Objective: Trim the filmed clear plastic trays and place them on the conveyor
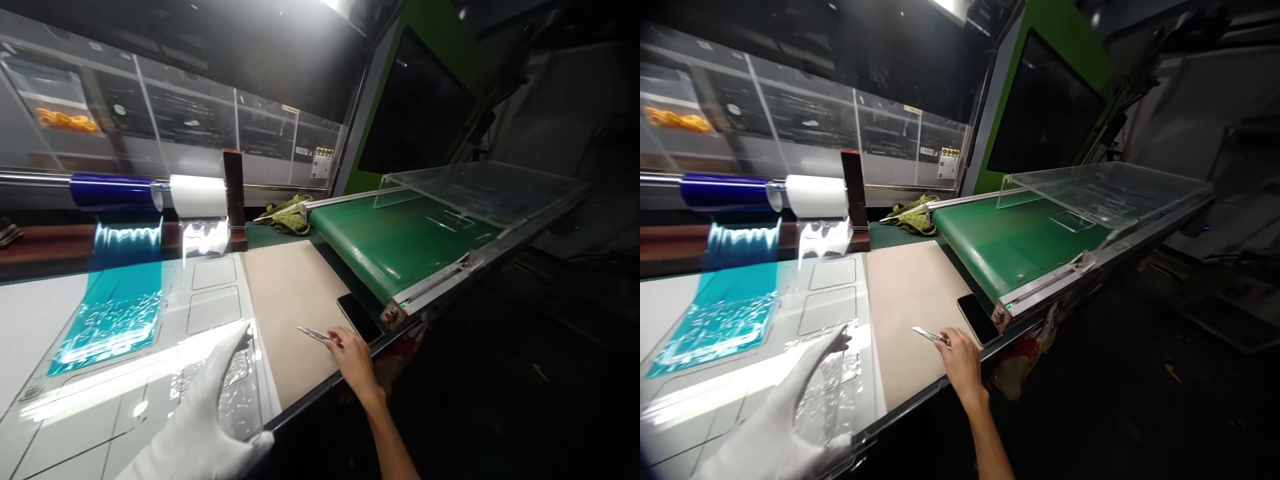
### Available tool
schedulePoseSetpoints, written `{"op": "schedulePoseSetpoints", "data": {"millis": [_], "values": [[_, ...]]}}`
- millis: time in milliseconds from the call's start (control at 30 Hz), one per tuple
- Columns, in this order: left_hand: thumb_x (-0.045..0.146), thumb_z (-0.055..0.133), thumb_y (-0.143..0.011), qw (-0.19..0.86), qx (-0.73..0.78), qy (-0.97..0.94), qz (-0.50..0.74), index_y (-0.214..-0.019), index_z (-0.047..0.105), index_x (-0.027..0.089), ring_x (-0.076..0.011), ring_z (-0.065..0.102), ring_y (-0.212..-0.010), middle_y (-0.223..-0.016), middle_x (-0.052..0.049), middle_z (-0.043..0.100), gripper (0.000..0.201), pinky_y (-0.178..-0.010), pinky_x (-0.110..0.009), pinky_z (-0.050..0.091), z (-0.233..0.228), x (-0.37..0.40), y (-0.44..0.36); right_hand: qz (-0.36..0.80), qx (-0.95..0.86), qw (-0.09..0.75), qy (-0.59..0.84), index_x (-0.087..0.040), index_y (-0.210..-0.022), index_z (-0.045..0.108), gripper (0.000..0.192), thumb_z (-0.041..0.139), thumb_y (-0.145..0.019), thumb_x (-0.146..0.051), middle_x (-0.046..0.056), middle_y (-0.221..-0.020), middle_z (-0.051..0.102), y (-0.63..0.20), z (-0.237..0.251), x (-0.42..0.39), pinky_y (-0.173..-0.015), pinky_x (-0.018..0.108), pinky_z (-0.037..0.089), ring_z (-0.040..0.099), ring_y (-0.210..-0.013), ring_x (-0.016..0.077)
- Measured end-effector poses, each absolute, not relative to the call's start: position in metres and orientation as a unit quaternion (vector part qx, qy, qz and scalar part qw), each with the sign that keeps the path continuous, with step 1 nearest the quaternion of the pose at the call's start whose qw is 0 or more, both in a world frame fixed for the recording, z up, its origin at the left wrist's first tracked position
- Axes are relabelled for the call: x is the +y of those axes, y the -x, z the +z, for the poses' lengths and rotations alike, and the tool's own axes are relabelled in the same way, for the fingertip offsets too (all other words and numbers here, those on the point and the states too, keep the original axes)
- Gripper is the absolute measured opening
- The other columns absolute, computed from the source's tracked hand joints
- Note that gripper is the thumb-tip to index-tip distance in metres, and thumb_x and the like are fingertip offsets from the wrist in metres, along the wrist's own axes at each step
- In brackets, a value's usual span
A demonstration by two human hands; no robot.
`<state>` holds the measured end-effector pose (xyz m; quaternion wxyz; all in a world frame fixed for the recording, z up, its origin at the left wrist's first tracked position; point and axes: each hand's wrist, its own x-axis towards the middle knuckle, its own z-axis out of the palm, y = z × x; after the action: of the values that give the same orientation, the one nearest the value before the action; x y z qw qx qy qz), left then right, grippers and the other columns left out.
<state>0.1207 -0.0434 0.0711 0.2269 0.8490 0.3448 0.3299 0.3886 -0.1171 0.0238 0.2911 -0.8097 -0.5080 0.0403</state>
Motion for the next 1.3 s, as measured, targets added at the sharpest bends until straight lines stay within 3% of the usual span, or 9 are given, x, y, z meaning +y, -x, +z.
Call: {"op": "schedulePoseSetpoints", "data": {"millis": [100, 200, 367, 467, 567, 633, 733, 867, 1300], "values": [[0.049, 0.067, -0.061, 0.231, 0.319, -0.874, 0.285, -0.149, 0.013, 0.027, -0.0366, 0.045, -0.13, -0.146, -0.013, 0.041, 0.105, -0.102, -0.056, 0.045, 0.072, -0.043, -0.109, 0.067, -0.552, 0.227, 0.799, -0.018, -0.094, 0.066, 0.018, 0.062, -0.088, -0.034, 0.004, -0.101, 0.067, -0.383, 0.019, -0.075, -0.082, 0.035, 0.05, 0.062, -0.096, 0.0188], [0.034, 0.066, -0.057, 0.211, 0.327, -0.877, 0.282, -0.148, 0.012, 0.027, -0.0358, 0.042, -0.132, -0.145, -0.012, 0.039, 0.106, -0.106, -0.057, 0.042, 0.079, -0.047, -0.095, 0.109, -0.575, 0.209, 0.783, -0.015, -0.096, 0.061, 0.022, 0.056, -0.093, -0.036, 0.003, -0.094, 0.064, -0.385, 0.02, -0.06, -0.078, 0.036, 0.05, 0.062, -0.084, 0.0156], [0.03, 0.063, -0.056, 0.241, 0.308, -0.896, 0.211, -0.148, 0.009, 0.027, -0.032, 0.039, -0.133, -0.147, -0.01, 0.035, 0.107, -0.109, -0.048, 0.041, 0.101, -0.048, -0.076, 0.215, -0.611, 0.26, 0.717, -0.017, -0.099, 0.055, 0.037, 0.022, -0.102, -0.034, -0.003, -0.065, 0.052, -0.356, 0.046, -0.086, -0.059, 0.023, 0.042, 0.052, -0.059, 0.0116], [0.031, 0.066, -0.055, 0.261, 0.309, -0.897, 0.18, -0.149, 0.007, 0.027, -0.031, 0.038, -0.134, -0.148, -0.009, 0.034, 0.111, -0.111, -0.046, 0.04, 0.109, -0.046, -0.072, 0.309, -0.619, 0.284, 0.664, -0.02, -0.09, 0.056, 0.041, 0.023, -0.102, -0.042, -0.003, -0.067, 0.053, -0.321, 0.076, -0.116, -0.054, 0.02, 0.041, 0.051, -0.058, 0.0104], [0.031, 0.067, -0.055, 0.253, 0.296, -0.9, 0.195, -0.149, 0.009, 0.028, -0.0326, 0.039, -0.133, -0.147, -0.009, 0.034, 0.111, -0.108, -0.049, 0.042, 0.11, -0.047, -0.072, 0.399, -0.62, 0.316, 0.597, -0.022, -0.09, 0.059, 0.041, 0.027, -0.1, -0.046, 0.0, -0.074, 0.058, -0.29, 0.1, -0.137, -0.066, 0.022, 0.045, 0.055, -0.068, 0.012], [0.031, 0.069, -0.053, 0.25, 0.29, -0.9, 0.207, -0.149, 0.011, 0.031, -0.0343, 0.038, -0.133, -0.146, -0.009, 0.035, 0.112, -0.107, -0.052, 0.043, 0.11, -0.049, -0.072, 0.404, -0.628, 0.307, 0.589, -0.022, -0.092, 0.06, 0.043, 0.039, -0.093, -0.059, 0.002, -0.079, 0.059, -0.277, 0.106, -0.144, -0.07, 0.024, 0.046, 0.055, -0.077, 0.0151], [0.029, 0.07, -0.052, 0.268, 0.287, -0.895, 0.212, -0.148, 0.01, 0.034, -0.0356, 0.039, -0.131, -0.144, -0.008, 0.037, 0.113, -0.105, -0.054, 0.044, 0.111, -0.052, -0.074, 0.402, -0.601, 0.285, 0.63, -0.022, -0.086, 0.057, 0.068, 0.066, -0.053, -0.081, 0.001, -0.078, 0.054, -0.27, 0.1, -0.145, -0.062, 0.024, 0.046, 0.05, -0.073, 0.0162], [0.033, 0.075, -0.047, 0.327, 0.272, -0.886, 0.186, -0.147, 0.008, 0.037, -0.038, 0.042, -0.127, -0.141, -0.008, 0.039, 0.12, -0.102, -0.055, 0.045, 0.114, -0.052, -0.077, 0.398, -0.578, 0.291, 0.65, -0.022, -0.078, 0.049, 0.085, 0.075, -0.023, -0.08, 0.001, -0.079, 0.051, -0.269, 0.09, -0.14, -0.064, 0.026, 0.051, 0.048, -0.073, 0.0161], [0.048, 0.076, -0.052, 0.345, 0.245, -0.896, 0.135, -0.148, 0.002, 0.037, -0.0325, 0.04, -0.129, -0.14, -0.007, 0.036, 0.122, -0.103, -0.048, 0.046, 0.118, -0.051, -0.096, 0.387, -0.584, 0.323, 0.636, -0.022, -0.072, 0.047, 0.086, 0.068, -0.021, -0.087, 0.002, -0.073, 0.051, -0.277, 0.088, -0.141, -0.064, 0.028, 0.055, 0.049, -0.07, 0.0165]]}}
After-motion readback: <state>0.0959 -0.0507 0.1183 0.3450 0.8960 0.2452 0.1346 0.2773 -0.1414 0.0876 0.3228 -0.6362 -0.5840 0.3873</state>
